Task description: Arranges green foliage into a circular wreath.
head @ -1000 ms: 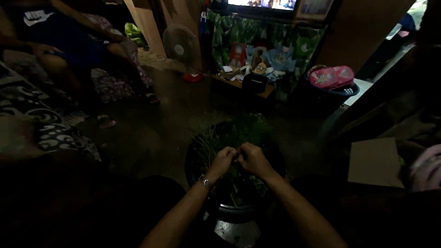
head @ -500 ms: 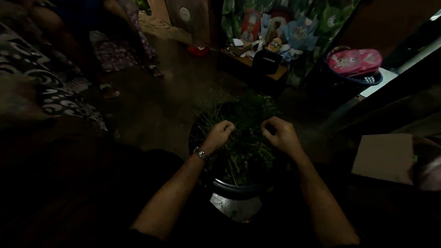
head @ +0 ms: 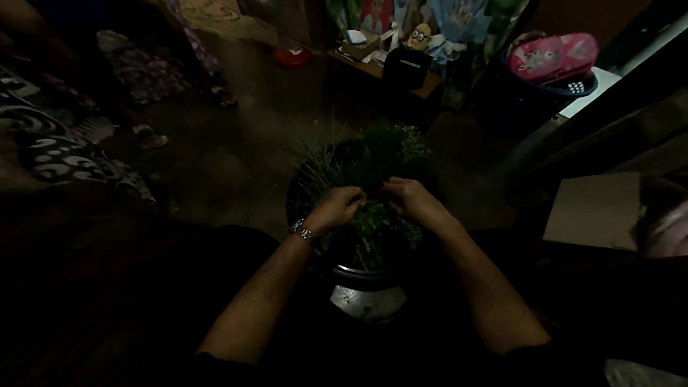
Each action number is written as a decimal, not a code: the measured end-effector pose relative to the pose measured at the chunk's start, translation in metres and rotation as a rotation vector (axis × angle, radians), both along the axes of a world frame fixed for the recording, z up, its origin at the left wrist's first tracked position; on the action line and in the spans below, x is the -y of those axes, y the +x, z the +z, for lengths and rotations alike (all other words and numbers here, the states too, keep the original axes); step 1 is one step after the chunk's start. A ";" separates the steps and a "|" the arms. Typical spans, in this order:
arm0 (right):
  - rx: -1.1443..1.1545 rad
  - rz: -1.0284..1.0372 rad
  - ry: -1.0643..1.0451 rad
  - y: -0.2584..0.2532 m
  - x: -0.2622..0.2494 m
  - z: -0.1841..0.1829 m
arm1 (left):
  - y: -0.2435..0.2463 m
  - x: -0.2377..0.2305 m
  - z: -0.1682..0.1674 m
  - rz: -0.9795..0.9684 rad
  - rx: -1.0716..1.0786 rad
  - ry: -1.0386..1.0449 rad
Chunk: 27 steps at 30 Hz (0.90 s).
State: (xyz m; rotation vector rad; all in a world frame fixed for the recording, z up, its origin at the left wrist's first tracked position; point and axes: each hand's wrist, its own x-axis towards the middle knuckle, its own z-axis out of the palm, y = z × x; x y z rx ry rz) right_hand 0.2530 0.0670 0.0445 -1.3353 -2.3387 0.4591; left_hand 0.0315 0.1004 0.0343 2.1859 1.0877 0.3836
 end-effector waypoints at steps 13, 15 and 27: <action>-0.074 0.022 -0.048 -0.003 0.000 -0.002 | 0.001 -0.002 -0.001 0.014 0.025 0.072; -0.069 0.040 -0.053 -0.001 0.000 -0.001 | -0.001 -0.003 0.000 0.018 0.036 0.064; -0.117 -0.032 -0.070 0.001 0.002 0.004 | -0.002 -0.001 0.000 0.013 0.137 0.066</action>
